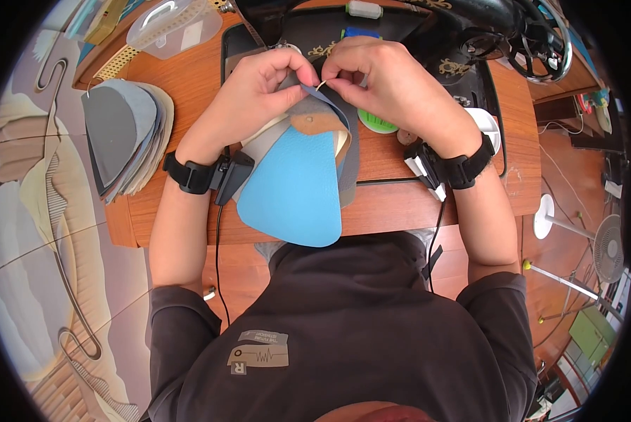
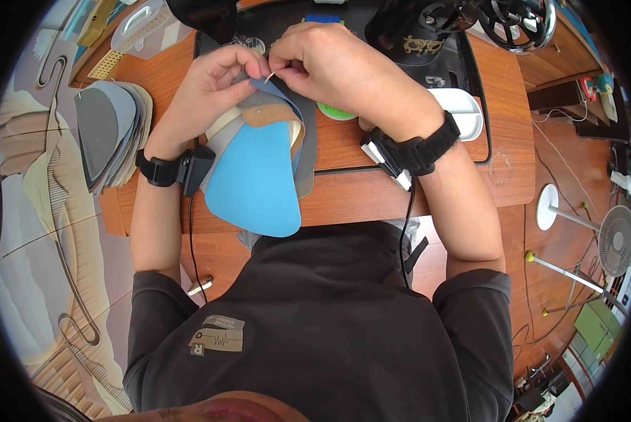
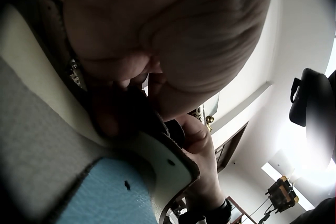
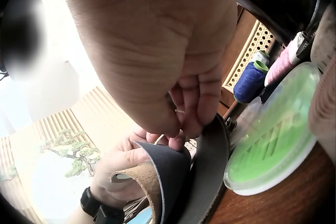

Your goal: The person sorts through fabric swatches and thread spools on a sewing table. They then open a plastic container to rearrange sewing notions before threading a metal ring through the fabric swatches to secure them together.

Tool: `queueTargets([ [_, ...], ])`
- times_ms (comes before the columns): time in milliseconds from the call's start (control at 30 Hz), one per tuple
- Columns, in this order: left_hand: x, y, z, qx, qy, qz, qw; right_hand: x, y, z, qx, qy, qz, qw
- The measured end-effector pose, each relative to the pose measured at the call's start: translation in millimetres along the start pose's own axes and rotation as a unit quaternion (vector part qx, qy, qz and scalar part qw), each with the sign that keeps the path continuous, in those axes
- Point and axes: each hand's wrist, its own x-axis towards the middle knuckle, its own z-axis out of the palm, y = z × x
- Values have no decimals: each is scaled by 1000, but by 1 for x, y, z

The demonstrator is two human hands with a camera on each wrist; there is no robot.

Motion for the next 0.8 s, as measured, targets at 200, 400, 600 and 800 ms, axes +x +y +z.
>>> queueTargets([
  [200,1,0,4,-5,29,0,1000,-1,1,2,17,-13,12,1000],
  [400,2,-11,3,65,40,35,996,-1,8,4,20,-8,-7,1000],
  [600,-3,8,8,193,39,4,980,-1,7,3,25,-28,10,999],
  [800,-4,4,24,246,98,27,964,0,4,2,24,-46,42,998],
])
